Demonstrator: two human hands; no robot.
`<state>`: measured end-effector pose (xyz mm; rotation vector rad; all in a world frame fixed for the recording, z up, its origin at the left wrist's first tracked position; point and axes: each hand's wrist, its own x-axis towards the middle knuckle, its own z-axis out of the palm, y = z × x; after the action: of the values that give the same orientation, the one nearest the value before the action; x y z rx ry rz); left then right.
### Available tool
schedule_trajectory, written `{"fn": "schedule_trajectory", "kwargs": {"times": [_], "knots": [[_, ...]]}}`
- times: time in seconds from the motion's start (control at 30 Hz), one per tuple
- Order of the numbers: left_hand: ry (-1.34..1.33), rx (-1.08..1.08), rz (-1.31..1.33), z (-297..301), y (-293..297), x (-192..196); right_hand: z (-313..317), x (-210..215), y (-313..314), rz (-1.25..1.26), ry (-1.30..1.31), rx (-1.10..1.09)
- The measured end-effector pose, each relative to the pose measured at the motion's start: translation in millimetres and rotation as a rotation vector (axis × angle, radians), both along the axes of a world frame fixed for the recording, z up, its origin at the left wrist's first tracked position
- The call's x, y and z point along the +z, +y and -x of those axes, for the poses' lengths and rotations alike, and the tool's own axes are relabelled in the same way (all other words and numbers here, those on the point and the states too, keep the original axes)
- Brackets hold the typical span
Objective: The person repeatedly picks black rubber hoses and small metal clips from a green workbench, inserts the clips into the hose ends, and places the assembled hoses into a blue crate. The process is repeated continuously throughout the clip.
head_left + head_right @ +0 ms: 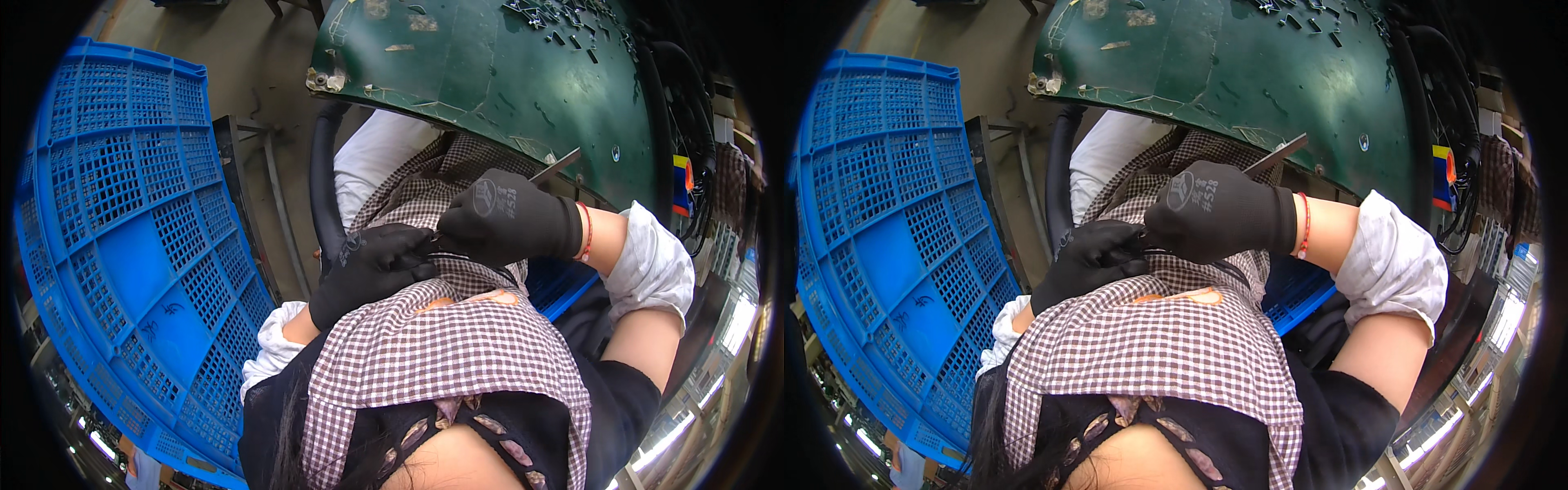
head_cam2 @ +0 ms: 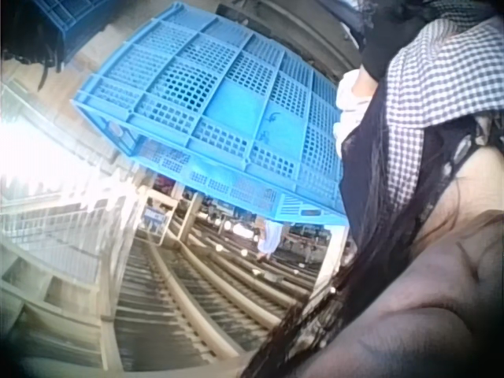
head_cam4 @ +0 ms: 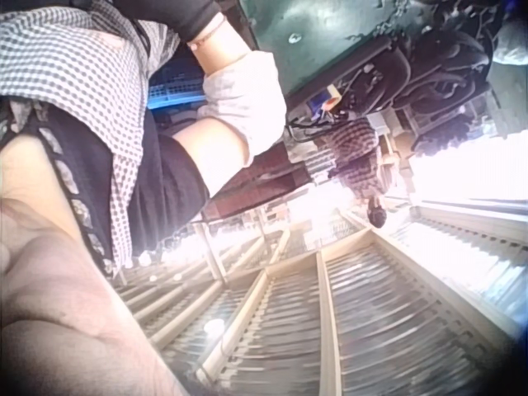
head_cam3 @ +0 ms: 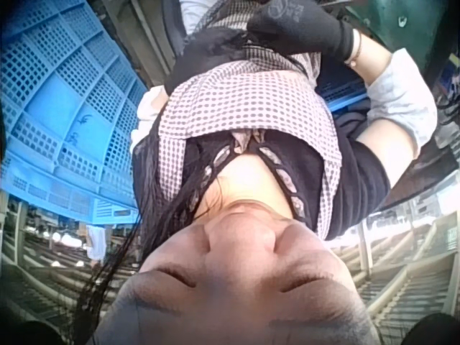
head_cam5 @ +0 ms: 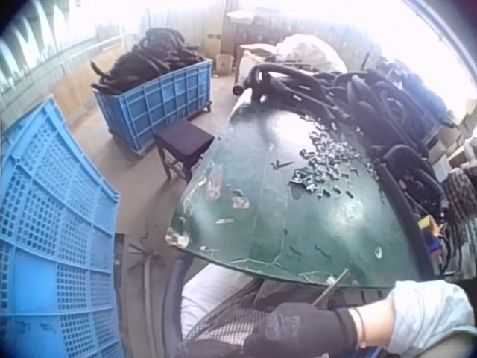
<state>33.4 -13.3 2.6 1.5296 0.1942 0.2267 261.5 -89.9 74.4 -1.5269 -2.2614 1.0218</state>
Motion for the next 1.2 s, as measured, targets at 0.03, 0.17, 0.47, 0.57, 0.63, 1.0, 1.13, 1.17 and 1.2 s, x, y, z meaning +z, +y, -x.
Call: {"fn": "schedule_trajectory", "kwargs": {"times": [0.03,0.17,0.47,0.57,0.63,1.0,1.13,1.17,1.2], "knots": [[0.016,0.010,0.024,0.0,-0.4,2.7,-0.5,-2.6,-0.4,0.048,0.080,-0.033],[0.003,0.031,0.042,-0.3,-2.1,2.4,1.4,-10.3,-2.1,0.564,0.344,-0.241],[0.218,0.020,0.127,-1.8,9.9,24.5,-1.8,10.2,9.3,-0.128,-0.258,0.147],[0.247,0.037,0.164,1.0,8.6,20.6,-1.5,9.6,9.6,-0.122,-0.296,0.175],[0.262,0.045,0.182,1.4,8.2,19.1,-0.6,8.4,9.4,-0.140,-0.293,0.168],[0.228,0.081,0.194,-8.7,8.8,22.4,10.3,9.4,17.7,-0.185,-0.188,-0.024],[0.229,0.090,0.004,-10.6,11.3,20.1,16.4,6.7,23.3,-0.109,-0.304,0.059],[0.272,0.113,-0.040,-10.0,11.8,25.2,15.5,6.5,24.2,-0.089,-0.301,0.064],[0.316,0.137,-0.084,-9.2,12.2,29.9,14.3,6.0,25.3,-0.069,-0.299,0.069]]}}
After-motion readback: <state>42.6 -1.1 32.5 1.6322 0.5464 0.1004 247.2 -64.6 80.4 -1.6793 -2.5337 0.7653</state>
